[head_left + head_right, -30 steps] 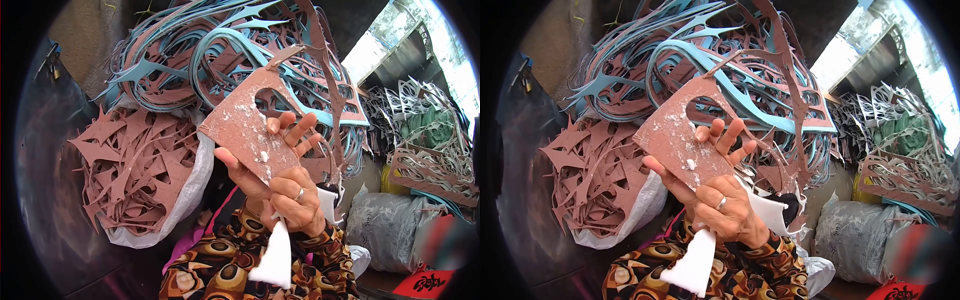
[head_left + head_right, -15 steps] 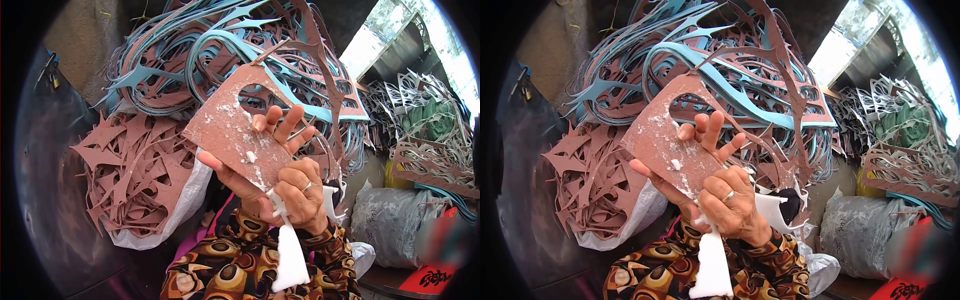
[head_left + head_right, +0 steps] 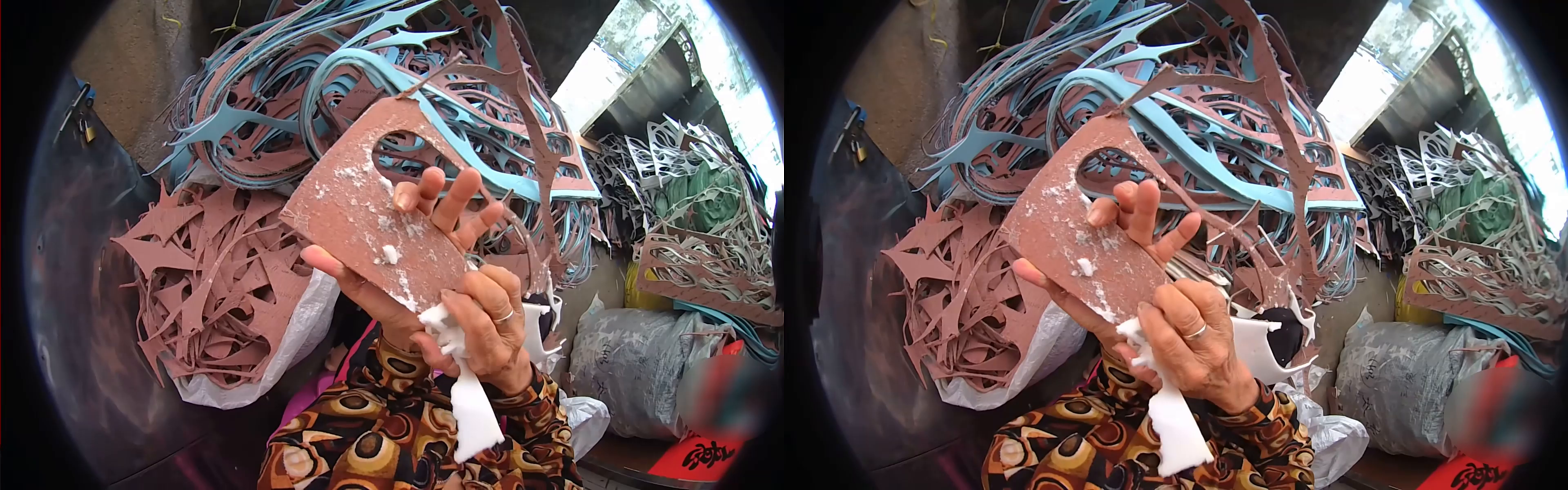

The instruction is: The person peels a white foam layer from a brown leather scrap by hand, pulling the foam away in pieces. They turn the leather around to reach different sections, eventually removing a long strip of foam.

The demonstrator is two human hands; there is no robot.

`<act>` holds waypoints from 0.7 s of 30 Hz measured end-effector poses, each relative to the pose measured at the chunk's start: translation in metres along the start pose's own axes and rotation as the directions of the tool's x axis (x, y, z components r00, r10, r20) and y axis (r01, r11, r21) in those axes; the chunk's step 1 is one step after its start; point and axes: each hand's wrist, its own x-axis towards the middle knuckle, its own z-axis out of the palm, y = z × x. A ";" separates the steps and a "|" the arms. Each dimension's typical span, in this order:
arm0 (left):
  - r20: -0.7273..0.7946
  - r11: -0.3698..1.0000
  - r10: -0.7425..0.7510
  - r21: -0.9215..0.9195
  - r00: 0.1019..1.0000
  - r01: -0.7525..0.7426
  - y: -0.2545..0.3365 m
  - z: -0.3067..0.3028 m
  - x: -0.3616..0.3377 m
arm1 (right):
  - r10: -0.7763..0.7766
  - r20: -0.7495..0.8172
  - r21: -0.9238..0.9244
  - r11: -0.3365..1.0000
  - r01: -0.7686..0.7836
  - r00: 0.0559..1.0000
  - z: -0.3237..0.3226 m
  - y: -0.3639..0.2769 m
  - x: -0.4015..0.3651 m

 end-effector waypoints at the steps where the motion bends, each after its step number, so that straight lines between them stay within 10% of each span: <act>1: -0.001 0.999 0.006 0.052 1.000 -0.006 0.004 -0.001 -0.001 | -0.024 0.024 0.008 1.000 0.024 0.999 0.001 0.000 -0.003; 21: -0.041 0.997 -0.019 0.072 0.999 0.022 0.007 -0.001 -0.001 | -0.107 0.036 0.262 0.961 0.094 0.994 0.009 0.001 0.004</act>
